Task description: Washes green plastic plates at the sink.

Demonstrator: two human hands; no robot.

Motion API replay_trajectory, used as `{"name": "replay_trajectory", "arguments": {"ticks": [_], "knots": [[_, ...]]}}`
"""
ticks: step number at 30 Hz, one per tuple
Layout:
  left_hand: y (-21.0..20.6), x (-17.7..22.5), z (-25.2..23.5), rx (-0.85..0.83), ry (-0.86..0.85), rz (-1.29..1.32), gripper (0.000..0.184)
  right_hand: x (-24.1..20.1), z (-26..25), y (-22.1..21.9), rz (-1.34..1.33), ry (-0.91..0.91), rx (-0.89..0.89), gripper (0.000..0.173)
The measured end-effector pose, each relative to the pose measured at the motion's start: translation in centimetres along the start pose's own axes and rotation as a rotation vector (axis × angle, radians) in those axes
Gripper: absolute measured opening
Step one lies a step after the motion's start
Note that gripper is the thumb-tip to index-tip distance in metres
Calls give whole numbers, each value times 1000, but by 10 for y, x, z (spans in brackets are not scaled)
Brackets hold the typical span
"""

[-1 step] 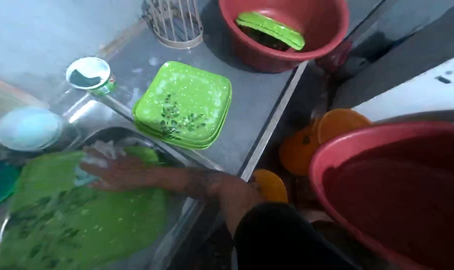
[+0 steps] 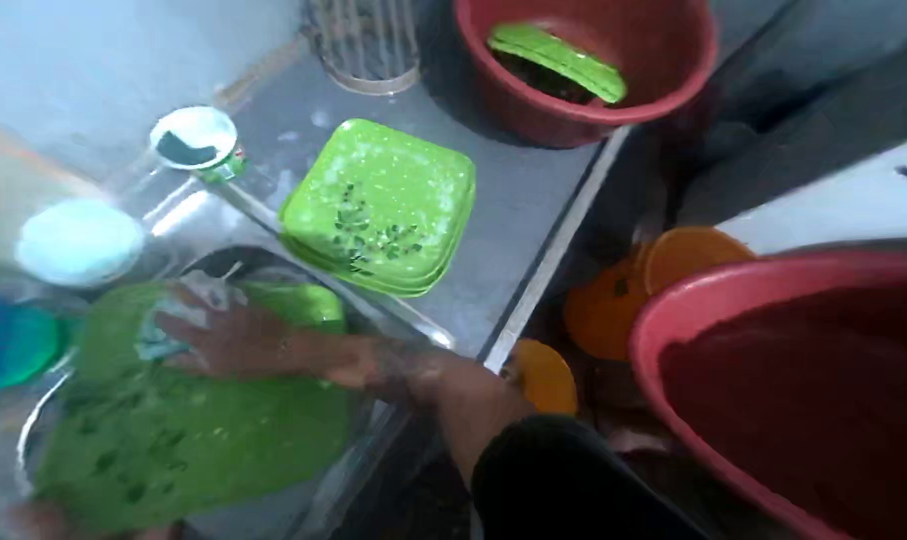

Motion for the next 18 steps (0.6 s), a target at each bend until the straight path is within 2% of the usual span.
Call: {"name": "replay_trajectory", "arguments": {"ticks": [2, 4, 6, 7, 8, 10, 12, 14, 15, 18], "knots": [[-6, -14, -9, -30, 76, 19, 45, -42, 7, -12, -85, 53, -53, 55], [-7, -16, -19, 18, 63, 49, 48, -71, 42, -13, -259, 222, -81, 49], [7, -5, -28, 33, -44, 59, 50, -60, 72, -11, -351, 386, -76, 44], [16, 4, -30, 72, -78, 74, 50, -42, 77, -6, -310, 417, -133, 46], [26, 14, -30, 108, -92, 94, 51, -21, 73, -3, -239, 403, -207, 50], [36, 26, -26, 156, -85, 131, 53, 15, 46, 0, -81, 263, -283, 55], [34, 24, -22, 156, -63, 118, 52, 18, 12, -10, 26, 146, -173, 58], [22, 13, -22, 153, -35, 67, 50, -9, -11, -27, 5, 125, -42, 59], [18, 7, -24, 146, -1, 67, 48, -29, -13, -37, -39, 144, -34, 60], [15, 0, -33, 201, 53, 76, 47, -76, 31, -46, -299, 291, -191, 56]]}}
Point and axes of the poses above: each hand's wrist, its own z-axis away from the middle knuckle, its own y-axis out of the back of the hand, x = y × z, the point moved 1 cm from there along -z, towards the middle knuckle, and after that the axes turned 13 degrees about x, right-handed, at the moved point
